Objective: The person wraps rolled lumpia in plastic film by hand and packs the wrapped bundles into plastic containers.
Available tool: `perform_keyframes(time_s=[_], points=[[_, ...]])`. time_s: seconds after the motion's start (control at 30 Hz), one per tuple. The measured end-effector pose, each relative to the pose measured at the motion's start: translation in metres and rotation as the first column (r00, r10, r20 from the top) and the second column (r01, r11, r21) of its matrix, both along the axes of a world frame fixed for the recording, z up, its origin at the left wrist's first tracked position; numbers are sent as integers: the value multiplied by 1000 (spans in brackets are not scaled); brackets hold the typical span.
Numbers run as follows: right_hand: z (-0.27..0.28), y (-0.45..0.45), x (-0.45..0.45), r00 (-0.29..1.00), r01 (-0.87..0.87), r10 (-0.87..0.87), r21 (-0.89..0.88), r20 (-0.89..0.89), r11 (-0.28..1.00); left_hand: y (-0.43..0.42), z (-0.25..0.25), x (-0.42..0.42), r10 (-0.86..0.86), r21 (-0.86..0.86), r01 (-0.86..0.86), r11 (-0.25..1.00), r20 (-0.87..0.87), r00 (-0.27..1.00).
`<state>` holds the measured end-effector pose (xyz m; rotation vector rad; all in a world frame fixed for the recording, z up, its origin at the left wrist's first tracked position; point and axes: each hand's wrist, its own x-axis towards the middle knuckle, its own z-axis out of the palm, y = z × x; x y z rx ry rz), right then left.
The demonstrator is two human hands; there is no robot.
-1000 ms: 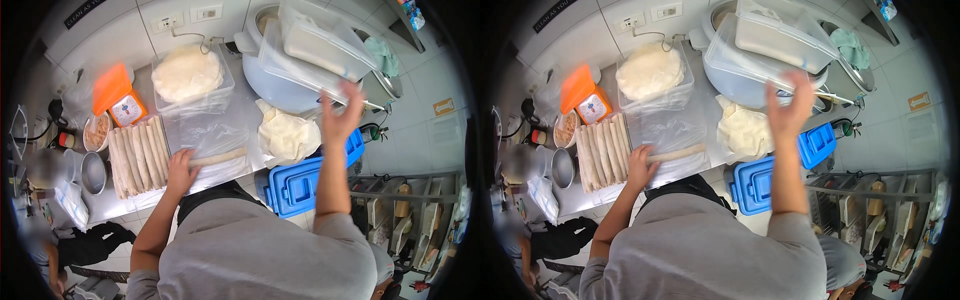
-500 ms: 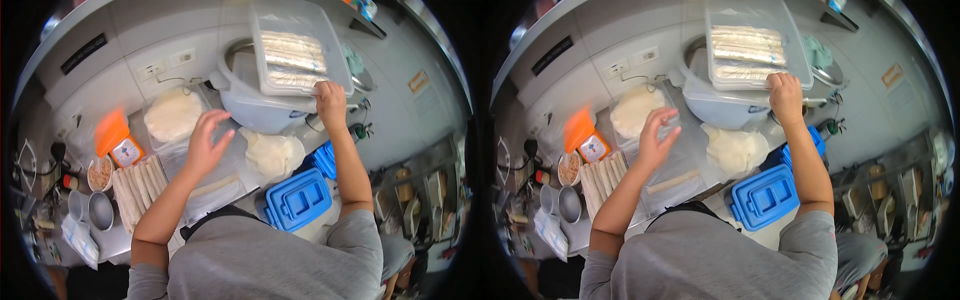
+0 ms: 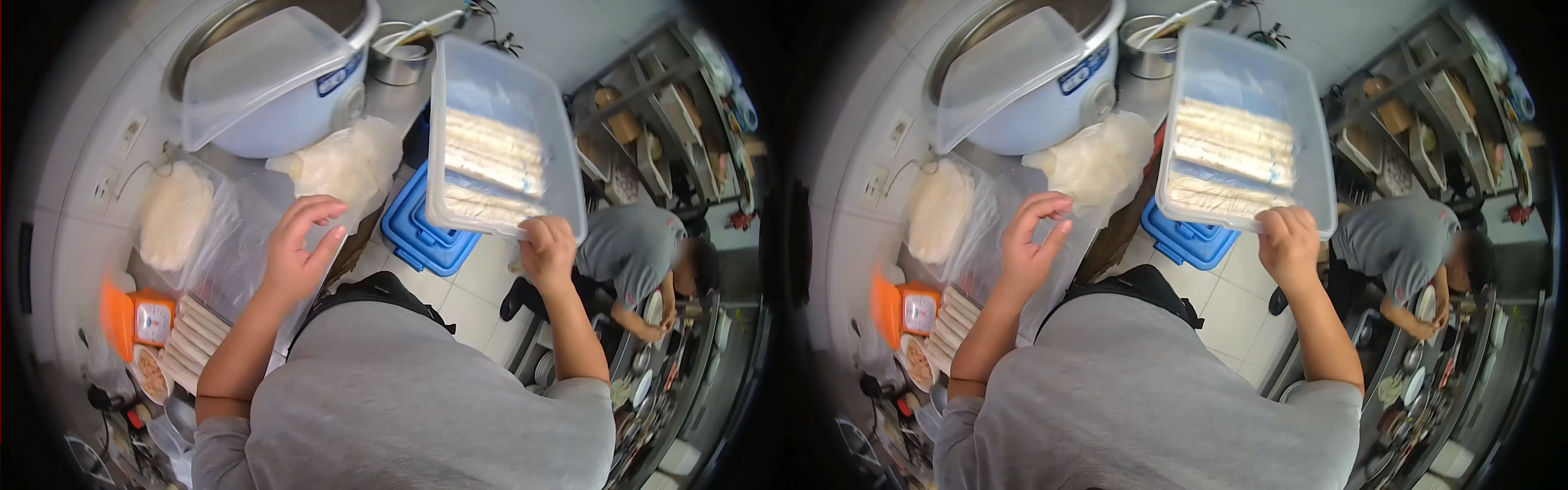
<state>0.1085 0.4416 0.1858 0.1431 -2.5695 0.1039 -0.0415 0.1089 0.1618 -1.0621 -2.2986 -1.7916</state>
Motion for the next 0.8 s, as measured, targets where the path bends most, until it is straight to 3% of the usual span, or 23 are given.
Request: perform_keyframes(time_s=[0.2, 0.4, 0.53, 0.57, 0.67, 0.73, 0.8], points=[[-157, 47, -9, 973, 136, -127, -34, 192, 990, 15, -24, -3, -50, -141, 54, 989, 30, 998], [-322, 27, -14, 829, 289, -230, -39, 510, 957, 1, -49, 4, 31, -296, 21, 955, 169, 985], [-366, 7, -8, 750, 387, -284, -49, 598, 921, -11, -68, 6, 111, -409, -26, 912, 186, 976], [-368, 7, -10, 736, 412, -301, -49, 607, 910, -11, -76, 7, 106, -415, 23, 910, 285, 953], [-363, 11, -22, 625, 449, -277, -46, 730, 892, 10, -122, 15, 50, -397, 236, 887, 590, 806], [-341, 17, -37, 472, 493, -188, -82, 861, 866, 42, -172, 23, -42, -283, 434, 855, 798, 602], [-356, 50, -60, 557, 553, 2, -372, 830, 746, 81, -235, 35, -3, -282, 612, 739, 907, 421]])
